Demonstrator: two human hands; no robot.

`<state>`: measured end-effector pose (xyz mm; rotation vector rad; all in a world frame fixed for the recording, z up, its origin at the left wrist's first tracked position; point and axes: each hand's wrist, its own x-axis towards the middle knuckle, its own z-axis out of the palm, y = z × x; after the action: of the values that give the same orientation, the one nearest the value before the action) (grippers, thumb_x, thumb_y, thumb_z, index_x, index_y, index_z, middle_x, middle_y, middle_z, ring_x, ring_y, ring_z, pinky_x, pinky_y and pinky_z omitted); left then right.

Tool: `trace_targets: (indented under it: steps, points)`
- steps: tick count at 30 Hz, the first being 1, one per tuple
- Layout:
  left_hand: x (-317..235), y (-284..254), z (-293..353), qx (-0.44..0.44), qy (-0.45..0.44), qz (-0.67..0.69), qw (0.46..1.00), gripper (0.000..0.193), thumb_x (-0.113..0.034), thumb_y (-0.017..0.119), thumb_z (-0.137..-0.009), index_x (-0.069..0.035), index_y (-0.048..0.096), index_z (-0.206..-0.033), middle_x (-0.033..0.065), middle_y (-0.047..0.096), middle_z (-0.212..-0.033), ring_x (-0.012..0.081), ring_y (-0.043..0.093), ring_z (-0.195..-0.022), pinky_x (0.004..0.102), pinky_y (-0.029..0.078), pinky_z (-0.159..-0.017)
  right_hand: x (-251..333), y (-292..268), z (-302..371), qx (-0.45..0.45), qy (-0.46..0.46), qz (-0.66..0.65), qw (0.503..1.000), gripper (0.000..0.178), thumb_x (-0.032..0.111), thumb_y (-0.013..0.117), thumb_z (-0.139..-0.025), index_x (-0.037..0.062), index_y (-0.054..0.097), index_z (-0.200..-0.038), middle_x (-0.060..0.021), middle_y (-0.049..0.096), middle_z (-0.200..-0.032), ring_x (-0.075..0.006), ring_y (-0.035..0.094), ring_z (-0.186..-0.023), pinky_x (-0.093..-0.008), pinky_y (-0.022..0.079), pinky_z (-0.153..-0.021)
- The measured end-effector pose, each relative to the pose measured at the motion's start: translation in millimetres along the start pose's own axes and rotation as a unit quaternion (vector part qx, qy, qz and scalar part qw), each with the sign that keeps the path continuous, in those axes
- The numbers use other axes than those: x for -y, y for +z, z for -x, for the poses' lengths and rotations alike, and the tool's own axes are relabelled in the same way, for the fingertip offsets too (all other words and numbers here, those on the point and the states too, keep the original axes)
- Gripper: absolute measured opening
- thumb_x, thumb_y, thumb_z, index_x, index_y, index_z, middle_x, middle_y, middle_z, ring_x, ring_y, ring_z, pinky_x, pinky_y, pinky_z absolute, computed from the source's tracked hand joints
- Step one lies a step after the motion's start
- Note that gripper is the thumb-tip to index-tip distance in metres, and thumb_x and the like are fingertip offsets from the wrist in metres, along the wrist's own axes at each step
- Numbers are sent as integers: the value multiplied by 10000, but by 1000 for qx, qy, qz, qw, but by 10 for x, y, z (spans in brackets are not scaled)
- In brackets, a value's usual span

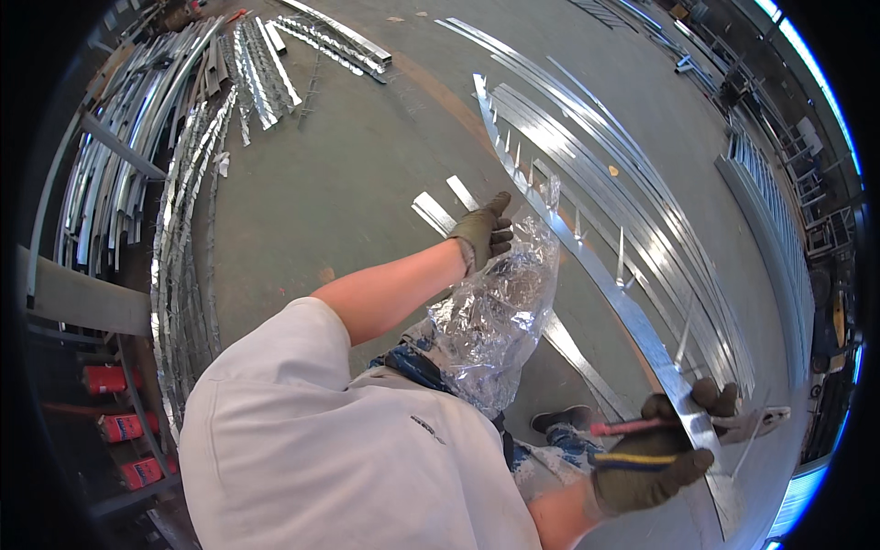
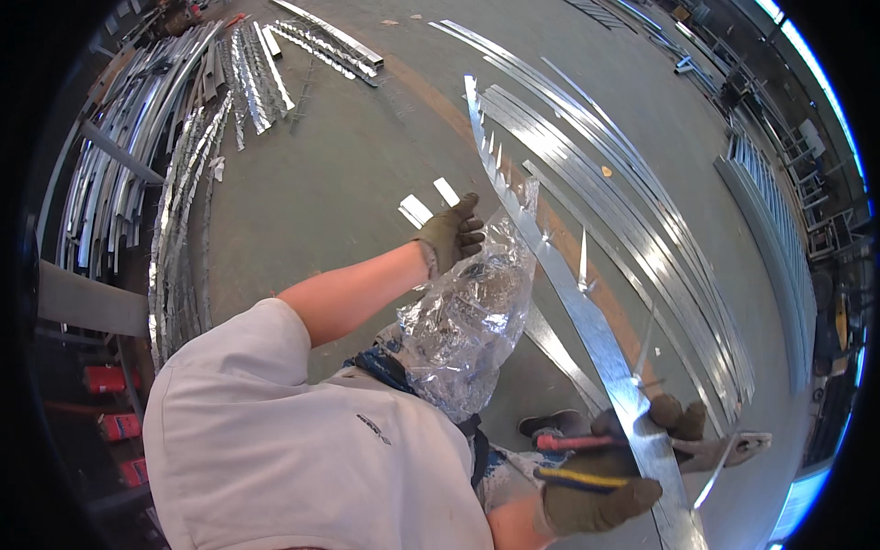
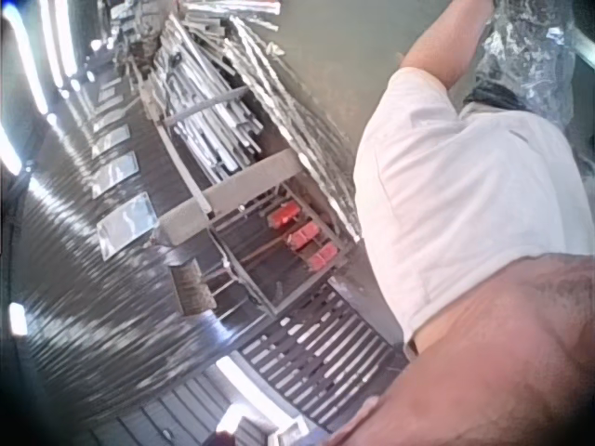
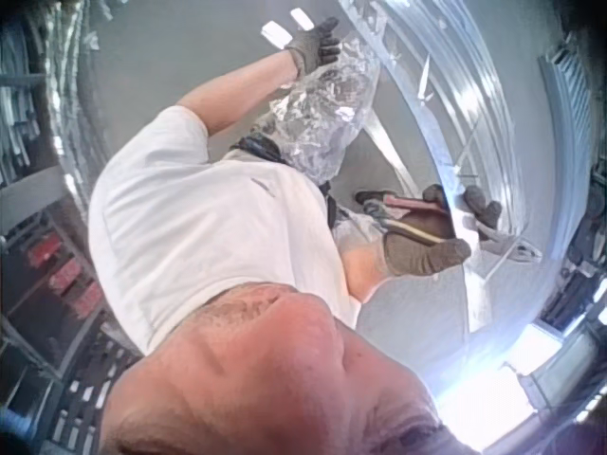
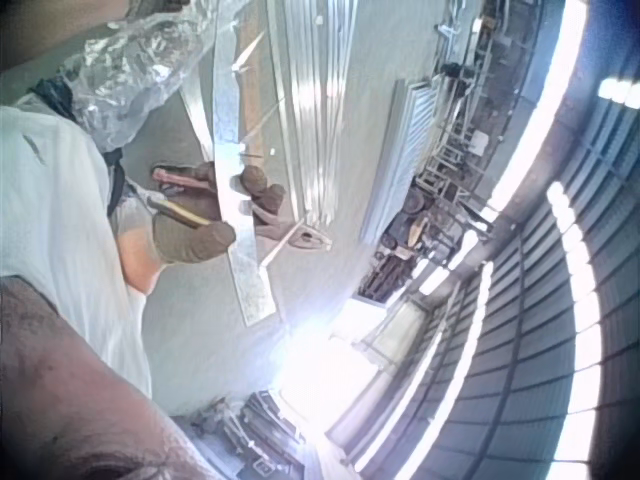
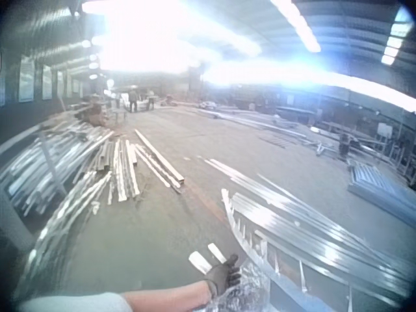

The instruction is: The person sits on the floor and uses tin snips to cut a long metal strip into shorter pieces. The cut pieces are placed on the floor beside the work area.

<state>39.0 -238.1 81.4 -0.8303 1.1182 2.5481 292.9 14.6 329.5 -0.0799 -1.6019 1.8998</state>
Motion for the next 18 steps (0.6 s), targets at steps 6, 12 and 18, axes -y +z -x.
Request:
trace_targets:
  steps: [6,12,18]
  points:
    - [78,450,-893,69,-118,218,966,779,-569,827,-1000,27,590,-1441,202,715,-1379,368,719,-1229,552,610,-1100,187,-90,56,95,-70,-59,991,936,508,750,-1065,-7,330,-1724,-229,676,-1460,-282,704,-1219,-387,616,-1006]
    - [52,972,-1412,145,-39,191,970,142,-156,691,-1109,-25,678,-1164,125,763,-1022,279,767,-926,431,666,-857,219,-216,168,-23,-112,-11,993,1012,672,805,-971,49,427,-1673,-169,721,-1324,-272,700,-988,-402,592,-795]
    - [-647,1556,-505,248,284,-103,920,100,-82,712,-1088,-4,750,-1136,129,744,-1087,228,768,-981,353,668,-904,66,-1219,263,6,-165,-143,976,815,568,709,-1083,413,336,-1791,-66,552,-1693,-295,678,-1365,-475,624,-857]
